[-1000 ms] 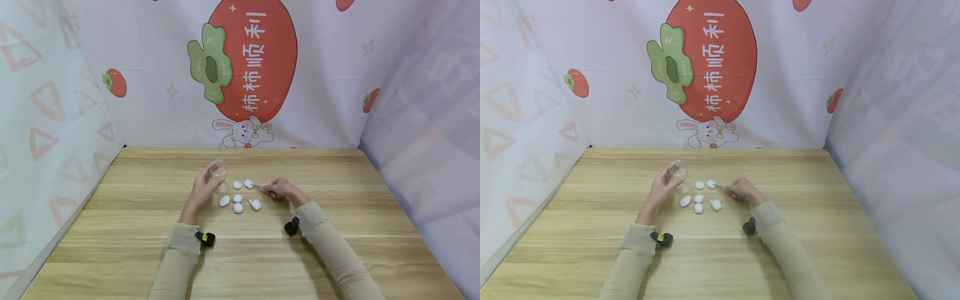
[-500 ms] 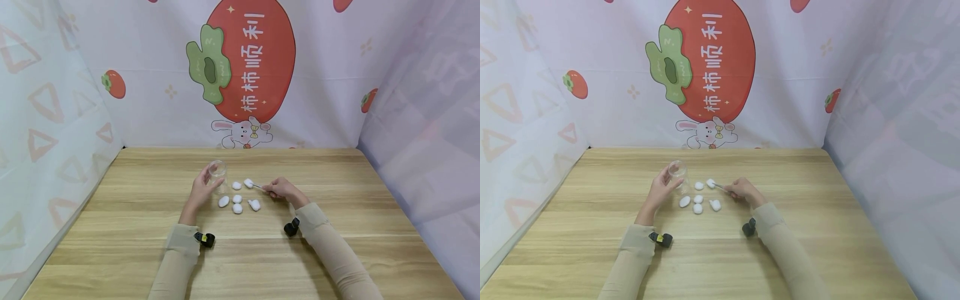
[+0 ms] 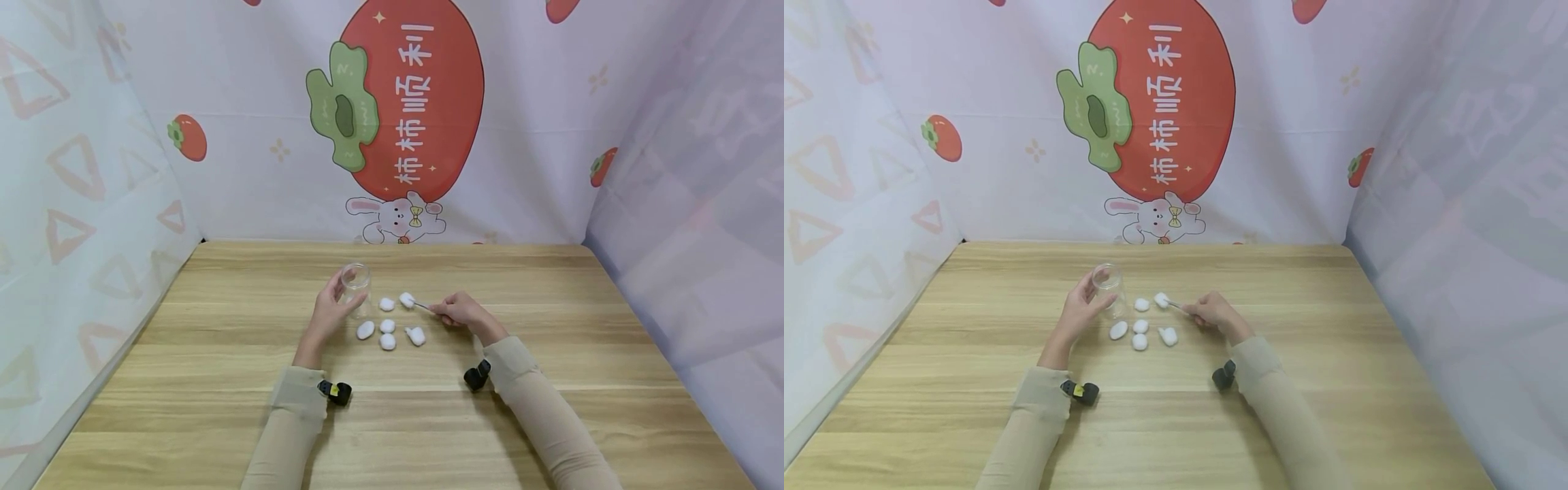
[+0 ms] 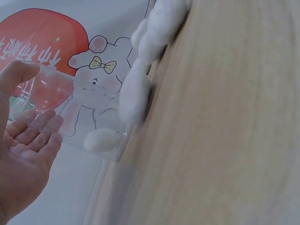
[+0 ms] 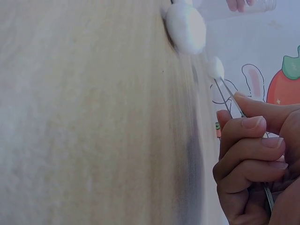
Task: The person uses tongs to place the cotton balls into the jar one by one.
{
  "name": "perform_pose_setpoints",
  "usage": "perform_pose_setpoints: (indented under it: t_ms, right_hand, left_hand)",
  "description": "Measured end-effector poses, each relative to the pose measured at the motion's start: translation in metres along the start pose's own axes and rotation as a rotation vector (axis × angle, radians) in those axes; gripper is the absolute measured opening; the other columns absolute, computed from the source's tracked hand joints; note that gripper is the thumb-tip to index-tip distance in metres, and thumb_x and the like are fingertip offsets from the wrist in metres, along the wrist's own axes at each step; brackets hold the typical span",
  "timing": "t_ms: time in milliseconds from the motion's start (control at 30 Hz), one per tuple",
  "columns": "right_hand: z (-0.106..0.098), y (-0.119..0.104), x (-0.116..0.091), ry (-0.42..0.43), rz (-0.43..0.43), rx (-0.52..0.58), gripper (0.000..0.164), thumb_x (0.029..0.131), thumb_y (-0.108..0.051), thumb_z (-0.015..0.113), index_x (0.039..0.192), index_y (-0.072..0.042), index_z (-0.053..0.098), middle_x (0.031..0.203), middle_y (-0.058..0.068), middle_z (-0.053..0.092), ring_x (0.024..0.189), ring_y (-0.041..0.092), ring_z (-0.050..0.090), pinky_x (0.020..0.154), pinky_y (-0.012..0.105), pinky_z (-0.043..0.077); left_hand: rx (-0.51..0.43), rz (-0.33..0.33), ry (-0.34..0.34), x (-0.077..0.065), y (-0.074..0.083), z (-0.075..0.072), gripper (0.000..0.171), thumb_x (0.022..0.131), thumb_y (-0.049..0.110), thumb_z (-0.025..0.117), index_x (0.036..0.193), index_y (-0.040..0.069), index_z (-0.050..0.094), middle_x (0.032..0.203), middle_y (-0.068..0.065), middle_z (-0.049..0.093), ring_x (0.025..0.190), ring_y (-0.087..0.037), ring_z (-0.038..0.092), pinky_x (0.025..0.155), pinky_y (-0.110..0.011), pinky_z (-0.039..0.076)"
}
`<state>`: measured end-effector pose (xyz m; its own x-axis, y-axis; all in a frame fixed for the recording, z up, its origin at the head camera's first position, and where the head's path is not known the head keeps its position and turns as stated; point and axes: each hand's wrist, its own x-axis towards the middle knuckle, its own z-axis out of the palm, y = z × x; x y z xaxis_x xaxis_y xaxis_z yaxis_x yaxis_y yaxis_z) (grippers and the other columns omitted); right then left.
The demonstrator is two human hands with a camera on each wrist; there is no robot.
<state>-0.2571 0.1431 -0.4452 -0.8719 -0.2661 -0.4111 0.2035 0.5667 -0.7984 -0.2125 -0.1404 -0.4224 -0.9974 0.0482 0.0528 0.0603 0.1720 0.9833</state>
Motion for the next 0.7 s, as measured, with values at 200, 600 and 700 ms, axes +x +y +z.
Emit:
perform_pose_setpoints:
  t_ms: [200, 600, 700]
  right_hand:
    - [0.000, -0.001, -0.002, 0.001, -0.018, -0.001, 0.032, 0.095, -0.025, 0.060, 0.069, -0.007, 0.059, 0.044, -0.008, 0.042, 0.042, 0.005, 0.029, 0.043, 0.017, 0.024]
    - [-0.002, -0.007, -0.006, 0.009, -0.024, 0.019, 0.031, 0.095, -0.026, 0.060, 0.072, -0.004, 0.060, 0.048, -0.008, 0.044, 0.046, 0.005, 0.033, 0.045, 0.016, 0.027]
    - [-0.003, -0.011, -0.007, 0.015, -0.018, 0.011, 0.031, 0.095, -0.027, 0.059, 0.077, -0.002, 0.061, 0.050, -0.007, 0.045, 0.049, 0.007, 0.035, 0.047, 0.017, 0.028]
  left_hand:
    - [0.015, 0.007, 0.011, -0.003, 0.004, 0.002, 0.069, 0.088, 0.008, 0.067, 0.147, 0.000, 0.033, 0.151, -0.021, 0.041, 0.147, -0.034, 0.030, 0.128, -0.041, 0.022]
    - [0.019, 0.012, 0.024, -0.003, 0.006, 0.003, 0.068, 0.088, 0.007, 0.067, 0.147, -0.001, 0.033, 0.151, -0.022, 0.041, 0.146, -0.034, 0.032, 0.128, -0.041, 0.022]
    - [0.022, 0.006, 0.024, -0.002, 0.003, 0.003, 0.069, 0.088, 0.006, 0.067, 0.147, -0.001, 0.032, 0.151, -0.022, 0.041, 0.147, -0.035, 0.031, 0.128, -0.042, 0.022]
